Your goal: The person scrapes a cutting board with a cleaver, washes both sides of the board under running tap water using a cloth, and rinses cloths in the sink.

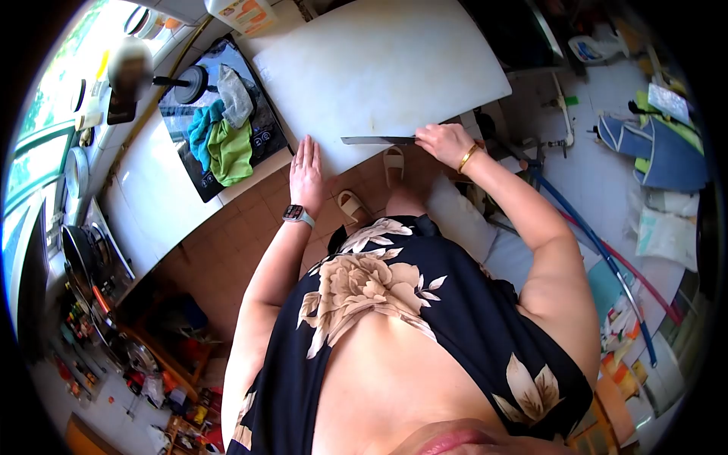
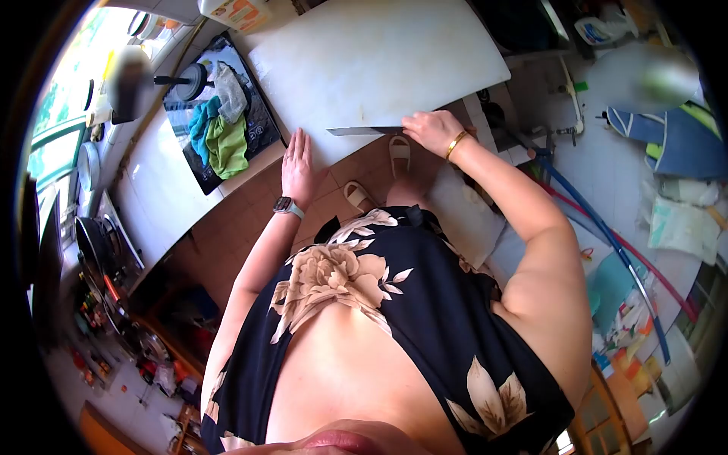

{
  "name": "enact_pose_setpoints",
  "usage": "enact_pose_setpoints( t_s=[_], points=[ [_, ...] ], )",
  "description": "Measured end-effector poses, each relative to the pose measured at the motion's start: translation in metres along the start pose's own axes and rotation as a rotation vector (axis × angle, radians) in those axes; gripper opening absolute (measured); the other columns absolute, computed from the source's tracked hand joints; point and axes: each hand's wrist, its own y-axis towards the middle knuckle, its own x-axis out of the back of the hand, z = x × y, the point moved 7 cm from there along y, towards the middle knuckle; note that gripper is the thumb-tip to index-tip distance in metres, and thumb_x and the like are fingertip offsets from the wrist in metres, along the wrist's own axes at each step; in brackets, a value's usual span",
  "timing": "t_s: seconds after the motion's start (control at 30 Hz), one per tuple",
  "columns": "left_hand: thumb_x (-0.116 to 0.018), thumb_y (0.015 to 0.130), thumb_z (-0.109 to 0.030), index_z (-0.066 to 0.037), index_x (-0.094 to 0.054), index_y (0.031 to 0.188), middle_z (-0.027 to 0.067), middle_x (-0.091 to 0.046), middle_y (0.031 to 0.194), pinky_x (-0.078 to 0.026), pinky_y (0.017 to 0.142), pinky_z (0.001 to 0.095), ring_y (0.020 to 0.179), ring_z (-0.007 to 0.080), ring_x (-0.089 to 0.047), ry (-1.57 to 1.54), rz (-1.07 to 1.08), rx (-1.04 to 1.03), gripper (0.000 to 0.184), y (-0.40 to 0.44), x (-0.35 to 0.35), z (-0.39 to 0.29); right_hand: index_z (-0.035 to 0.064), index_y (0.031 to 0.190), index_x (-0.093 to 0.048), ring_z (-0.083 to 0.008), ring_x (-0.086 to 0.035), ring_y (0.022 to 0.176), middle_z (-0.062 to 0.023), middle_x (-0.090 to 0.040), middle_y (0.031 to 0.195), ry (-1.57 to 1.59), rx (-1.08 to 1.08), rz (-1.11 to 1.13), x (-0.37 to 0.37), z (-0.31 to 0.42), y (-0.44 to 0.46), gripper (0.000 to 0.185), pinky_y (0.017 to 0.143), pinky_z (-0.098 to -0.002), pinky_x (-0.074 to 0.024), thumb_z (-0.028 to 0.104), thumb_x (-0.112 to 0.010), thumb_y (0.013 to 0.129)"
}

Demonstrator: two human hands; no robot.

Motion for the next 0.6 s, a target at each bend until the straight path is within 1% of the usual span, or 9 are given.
enact_pose_setpoints(
  t_s=[0.07, 0.27, 0.3, 0.37, 0.4, 0.43, 0.47, 0.5, 0.6],
  points=[
    [-0.079, 0.071, -0.024, 0.003, -0.034, 0.142, 0.0192, -0.027, 0.153, -0.03, 0.113, 0.0418, 0.142, 0.0315, -0.027, -0.003, 0.011, 0.014, 0.089, 0.001, 0.005, 0.0, 0.0146, 0.088, -0.058, -0.0244, -0.066, 0.067, -0.0067, -0.062, 0.075, -0.021, 0.025, 0.057, 0.007, -0.021, 0.017, 0.014, 0.057, -0.035, -0.0544, 0.028, -0.064, 0.087],
    [-0.079, 0.07, -0.023, 0.001, -0.035, 0.142, 0.0175, -0.026, 0.154, -0.032, 0.112, 0.0425, 0.142, 0.031, -0.028, -0.015, 0.036, 0.063, 0.089, 0.003, 0.007, -0.003, 0.0148, 0.093, -0.061, -0.0278, -0.066, 0.071, -0.0099, -0.066, 0.078, -0.026, -0.131, -0.008, 0.029, -0.132, 0.07, 0.016, 0.058, -0.0384, -0.0534, 0.031, -0.057, 0.093],
    [-0.079, 0.07, -0.022, 0.0, -0.035, 0.143, 0.0168, -0.026, 0.154, -0.032, 0.112, 0.0426, 0.142, 0.0308, -0.028, -0.005, 0.043, 0.073, 0.089, 0.004, 0.007, -0.005, 0.0148, 0.093, -0.061, -0.0278, -0.066, 0.071, -0.0099, -0.066, 0.078, -0.022, -0.114, -0.007, 0.032, -0.13, 0.074, 0.016, 0.058, -0.0384, -0.0534, 0.031, -0.057, 0.093],
    [-0.079, 0.071, -0.022, 0.0, -0.035, 0.143, 0.0158, -0.025, 0.155, -0.031, 0.112, 0.0421, 0.142, 0.0298, -0.027, 0.009, 0.058, 0.122, 0.088, 0.005, 0.009, -0.008, 0.014, 0.093, -0.061, -0.0285, -0.066, 0.072, -0.0114, -0.066, 0.078, 0.039, -0.217, 0.079, 0.034, -0.121, 0.074, 0.016, 0.061, -0.0409, -0.0533, 0.029, -0.055, 0.093],
    [-0.079, 0.071, -0.022, -0.001, -0.035, 0.143, 0.0149, -0.024, 0.155, -0.03, 0.113, 0.0416, 0.143, 0.0287, -0.026, 0.018, 0.08, 0.156, 0.087, 0.004, 0.009, -0.01, 0.0131, 0.091, -0.06, -0.0283, -0.066, 0.073, -0.011, -0.066, 0.077, 0.121, -0.071, 0.003, 0.031, -0.103, 0.069, 0.013, 0.061, -0.0409, -0.0534, 0.026, -0.056, 0.092],
    [-0.079, 0.071, -0.022, -0.001, -0.035, 0.143, 0.0149, -0.024, 0.155, -0.03, 0.113, 0.0416, 0.143, 0.0287, -0.026, 0.019, 0.078, 0.173, 0.087, 0.004, 0.008, -0.011, 0.0124, 0.088, -0.058, -0.028, -0.066, 0.073, -0.0105, -0.066, 0.077, 0.124, 0.045, 0.038, 0.031, -0.077, 0.063, 0.012, 0.059, -0.0392, -0.0537, 0.024, -0.057, 0.091],
    [-0.079, 0.072, -0.021, -0.001, -0.034, 0.144, 0.0146, -0.024, 0.155, -0.031, 0.112, 0.0415, 0.142, 0.0288, -0.028, 0.026, 0.063, 0.193, 0.087, 0.003, 0.007, -0.012, 0.0126, 0.088, -0.058, -0.0276, -0.066, 0.071, -0.01, -0.065, 0.078, 0.108, 0.065, 0.136, 0.018, -0.06, 0.057, 0.01, 0.057, -0.0384, -0.0538, 0.023, -0.06, 0.088],
    [-0.078, 0.072, -0.02, -0.002, -0.033, 0.145, 0.0144, -0.023, 0.156, -0.032, 0.112, 0.0415, 0.14, 0.0288, -0.031, 0.034, 0.05, 0.215, 0.088, 0.001, 0.006, -0.013, 0.0122, 0.086, -0.057, -0.0275, -0.066, 0.068, -0.01, -0.063, 0.076, 0.208, 0.135, 0.085, 0.02, -0.044, 0.052, 0.009, 0.055, -0.0389, -0.0533, 0.02, -0.062, 0.087],
    [-0.078, 0.072, -0.016, -0.003, -0.032, 0.145, 0.0141, -0.024, 0.156, -0.034, 0.11, 0.0414, 0.136, 0.0293, -0.037, -0.034, 0.064, 0.295, 0.088, 0.0, 0.002, -0.013, 0.0124, 0.088, -0.057, -0.0277, -0.064, 0.064, -0.0091, -0.058, 0.073, 0.17, 0.166, 0.098, 0.028, -0.028, 0.051, 0.009, 0.053, -0.0379, -0.0527, 0.018, -0.064, 0.085]
  ],
)
